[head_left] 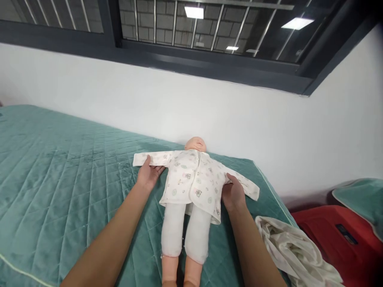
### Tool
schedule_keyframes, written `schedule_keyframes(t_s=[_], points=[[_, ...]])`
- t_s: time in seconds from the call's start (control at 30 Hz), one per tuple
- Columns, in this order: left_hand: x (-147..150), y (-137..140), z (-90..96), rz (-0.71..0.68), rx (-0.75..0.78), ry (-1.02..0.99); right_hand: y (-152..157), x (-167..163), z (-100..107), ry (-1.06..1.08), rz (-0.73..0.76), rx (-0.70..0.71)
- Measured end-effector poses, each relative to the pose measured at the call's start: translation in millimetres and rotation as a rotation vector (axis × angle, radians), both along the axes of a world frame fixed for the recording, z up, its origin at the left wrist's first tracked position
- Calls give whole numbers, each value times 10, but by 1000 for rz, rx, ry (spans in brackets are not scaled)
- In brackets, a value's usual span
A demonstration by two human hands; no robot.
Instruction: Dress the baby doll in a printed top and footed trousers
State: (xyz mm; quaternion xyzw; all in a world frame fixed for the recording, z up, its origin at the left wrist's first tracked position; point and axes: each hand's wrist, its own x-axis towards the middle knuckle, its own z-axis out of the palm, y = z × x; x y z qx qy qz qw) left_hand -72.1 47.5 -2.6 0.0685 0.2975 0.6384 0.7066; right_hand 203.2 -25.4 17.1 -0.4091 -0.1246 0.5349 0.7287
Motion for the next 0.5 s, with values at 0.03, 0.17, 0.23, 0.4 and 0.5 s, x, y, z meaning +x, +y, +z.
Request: schedule_keyframes(t_s=[0.03,0.17,0.23,0.4,0.5], points=[[-33,25,-16,91,7,27,2,35,-6,-7,-21,3],[-159,90,-59,403,0,190,-11,217,-40,-32,-87,-23],[-209,110,-74,443,-19,231,-33,325,-50,-28,-127,-37],[-291,143,-133,483,-21,284,-99,545,-22,-12,-241,-32],[-340,138,-177,456,29,312,-98,607,-1,-40,-312,-17]])
